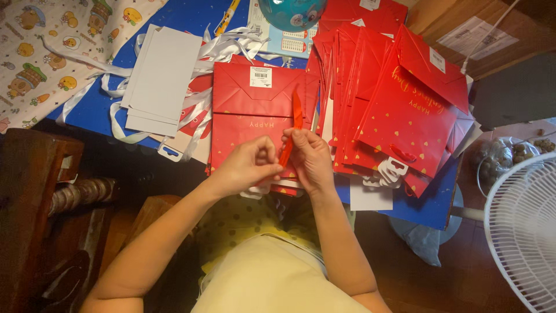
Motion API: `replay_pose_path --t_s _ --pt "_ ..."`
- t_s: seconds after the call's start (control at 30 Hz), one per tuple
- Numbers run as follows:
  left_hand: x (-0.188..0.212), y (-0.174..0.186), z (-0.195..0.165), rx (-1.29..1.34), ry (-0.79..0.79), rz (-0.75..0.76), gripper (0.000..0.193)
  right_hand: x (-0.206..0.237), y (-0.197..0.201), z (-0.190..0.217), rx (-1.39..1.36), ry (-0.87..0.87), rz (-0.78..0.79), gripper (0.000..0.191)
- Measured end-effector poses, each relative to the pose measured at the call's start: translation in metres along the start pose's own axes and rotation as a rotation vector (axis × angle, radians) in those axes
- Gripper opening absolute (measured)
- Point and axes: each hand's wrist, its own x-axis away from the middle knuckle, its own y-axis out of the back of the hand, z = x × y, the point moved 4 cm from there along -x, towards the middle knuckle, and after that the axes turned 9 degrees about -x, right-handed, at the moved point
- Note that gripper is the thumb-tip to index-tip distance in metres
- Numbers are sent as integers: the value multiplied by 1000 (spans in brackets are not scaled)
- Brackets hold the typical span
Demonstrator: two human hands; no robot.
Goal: The person assembles red Valentine's Day gift bags by inserting white paper inserts and threading red ribbons through the handles. The person works at a blue table with stacks of bags, ribbons, and inserts, completing each bag one at a time.
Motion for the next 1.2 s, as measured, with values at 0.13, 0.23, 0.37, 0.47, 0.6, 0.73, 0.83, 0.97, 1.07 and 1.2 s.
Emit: replay_pose_path --t_s 0.13,0.23,0.37,0.47,0.6,0.73,0.83,0.97,1.07,1.2 --pt "12 -21 -3 -106 71 282 19 3 4 19 33 90 31 22" --pt "21 -33 -10 -290 48 423 12 6 6 33 58 126 21 23" --pt "31 -46 -14 -414 59 565 8 12 4 45 92 173 13 25" --pt "31 -45 -16 -530 92 599 5 19 0 46 117 159 14 26" --pt "33 -21 -22 -682 121 593 14 34 -2 54 42 96 63 26" --pt "40 31 -36 -1053 98 167 17 51 1 67 201 123 113 31" --pt "41 41 -44 -1270 -25 -65 27 56 4 69 160 97 116 33" --pt "37 35 -44 -1383 -121 -136 41 55 4 71 -166 42 136 34" --pt "36 36 -42 -1332 -101 -87 40 53 10 72 -312 53 58 34" --pt "34 38 -43 -1269 -107 -101 33 54 16 68 -372 69 78 34"
